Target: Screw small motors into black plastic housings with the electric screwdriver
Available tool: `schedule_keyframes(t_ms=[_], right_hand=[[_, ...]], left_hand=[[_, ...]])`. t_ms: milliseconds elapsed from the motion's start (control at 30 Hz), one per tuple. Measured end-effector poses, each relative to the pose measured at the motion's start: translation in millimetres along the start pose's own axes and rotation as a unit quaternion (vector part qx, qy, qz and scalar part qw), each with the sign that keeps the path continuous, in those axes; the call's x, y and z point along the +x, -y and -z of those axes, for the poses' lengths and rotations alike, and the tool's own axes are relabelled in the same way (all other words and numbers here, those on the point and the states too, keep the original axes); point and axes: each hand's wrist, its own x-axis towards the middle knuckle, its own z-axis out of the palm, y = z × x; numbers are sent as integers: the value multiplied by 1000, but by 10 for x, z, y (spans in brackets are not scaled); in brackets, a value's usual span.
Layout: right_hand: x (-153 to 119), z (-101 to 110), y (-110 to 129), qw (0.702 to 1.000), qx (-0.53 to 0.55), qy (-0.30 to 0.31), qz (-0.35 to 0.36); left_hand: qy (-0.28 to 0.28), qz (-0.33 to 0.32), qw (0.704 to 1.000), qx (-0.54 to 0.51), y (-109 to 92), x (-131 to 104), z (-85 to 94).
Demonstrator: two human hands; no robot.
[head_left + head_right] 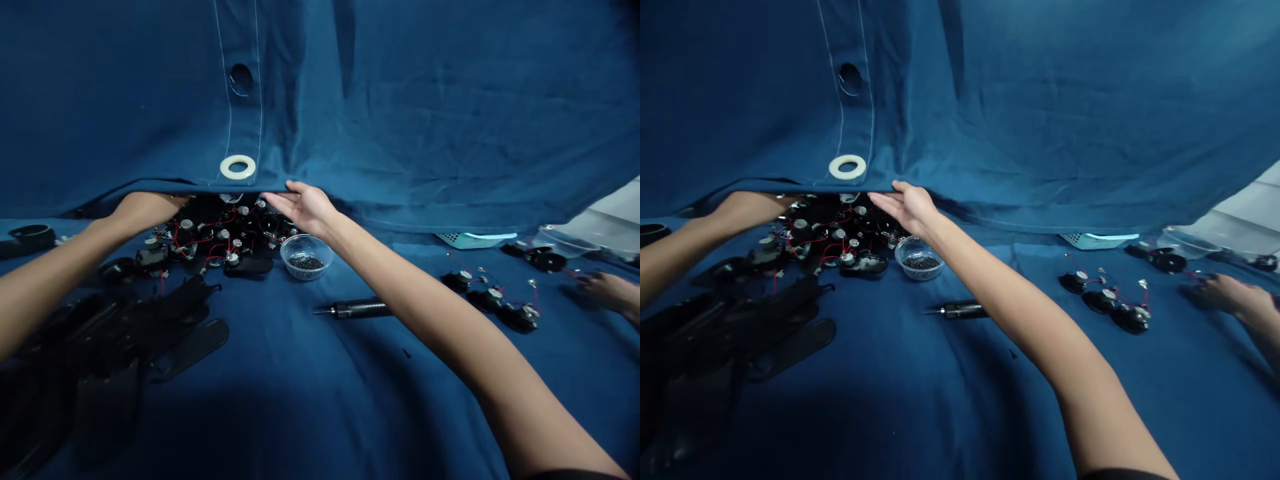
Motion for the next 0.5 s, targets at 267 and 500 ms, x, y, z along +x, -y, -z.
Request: schedule_keyframes(t_ms=[267, 500], right_hand=[[-440, 206, -196, 978, -154, -62, -128], [-1044, 638, -140, 935, -343, -92, -7]], left_hand=[[92, -36, 993, 63, -215, -1000, -204], [85, -112, 990, -5, -559, -1733, -400]])
